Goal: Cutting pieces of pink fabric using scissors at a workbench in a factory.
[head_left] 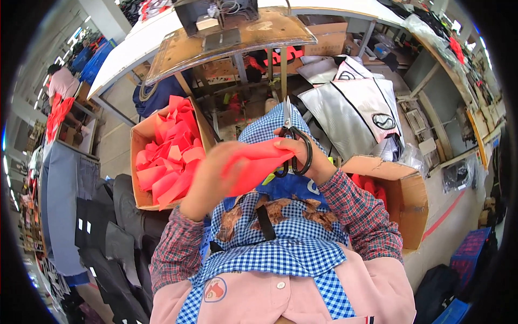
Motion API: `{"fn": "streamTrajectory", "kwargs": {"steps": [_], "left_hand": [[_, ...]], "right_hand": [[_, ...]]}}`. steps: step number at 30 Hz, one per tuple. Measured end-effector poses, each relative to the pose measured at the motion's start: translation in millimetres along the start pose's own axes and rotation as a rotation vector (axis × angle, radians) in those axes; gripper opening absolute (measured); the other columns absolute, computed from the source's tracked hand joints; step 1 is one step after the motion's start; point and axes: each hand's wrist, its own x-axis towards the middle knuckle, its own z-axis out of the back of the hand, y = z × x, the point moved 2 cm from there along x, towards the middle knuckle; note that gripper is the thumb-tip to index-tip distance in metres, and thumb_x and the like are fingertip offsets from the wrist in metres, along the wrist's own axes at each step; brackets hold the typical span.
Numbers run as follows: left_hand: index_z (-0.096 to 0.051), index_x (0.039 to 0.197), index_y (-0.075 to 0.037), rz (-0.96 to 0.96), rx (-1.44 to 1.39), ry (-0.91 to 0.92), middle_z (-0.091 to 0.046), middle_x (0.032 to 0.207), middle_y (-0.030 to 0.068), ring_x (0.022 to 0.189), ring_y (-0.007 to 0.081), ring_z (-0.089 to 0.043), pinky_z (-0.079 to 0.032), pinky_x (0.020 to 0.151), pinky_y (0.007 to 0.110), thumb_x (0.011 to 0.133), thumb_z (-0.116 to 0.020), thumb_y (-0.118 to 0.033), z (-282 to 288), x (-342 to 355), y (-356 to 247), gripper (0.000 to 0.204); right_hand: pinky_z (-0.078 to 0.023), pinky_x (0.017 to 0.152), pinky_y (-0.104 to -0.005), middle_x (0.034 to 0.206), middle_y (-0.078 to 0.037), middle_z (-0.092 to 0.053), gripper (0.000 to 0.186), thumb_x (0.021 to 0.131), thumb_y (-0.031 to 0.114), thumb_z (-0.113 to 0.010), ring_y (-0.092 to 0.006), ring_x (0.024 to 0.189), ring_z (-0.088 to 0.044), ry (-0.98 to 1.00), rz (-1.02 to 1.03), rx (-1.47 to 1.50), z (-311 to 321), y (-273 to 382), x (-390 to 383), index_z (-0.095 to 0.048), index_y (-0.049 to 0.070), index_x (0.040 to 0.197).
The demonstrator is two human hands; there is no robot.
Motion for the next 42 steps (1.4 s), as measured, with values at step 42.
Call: {"fn": "streamTrajectory", "kwargs": {"steps": [42], "left_hand": [[-0.065,0.112,0.001,0.460,-0.422,-0.204,-0.072,0.105,0.0034,0.093,0.0076,-0.067,-0.053,0.084,0.022,0.089,-0.072,-0.001,107.6,83.5,92.2,0.024]], "right_hand": [[-0.050,0.070,-0.0360,0.084,-0.013,-0.067,0.046,0.087,0.036,-0.079,-0.0236,0.074,-0.063,0.377,0.464,-1.237,-26.5,38.3,215.3,-0.061,0.006,0.117]]}}
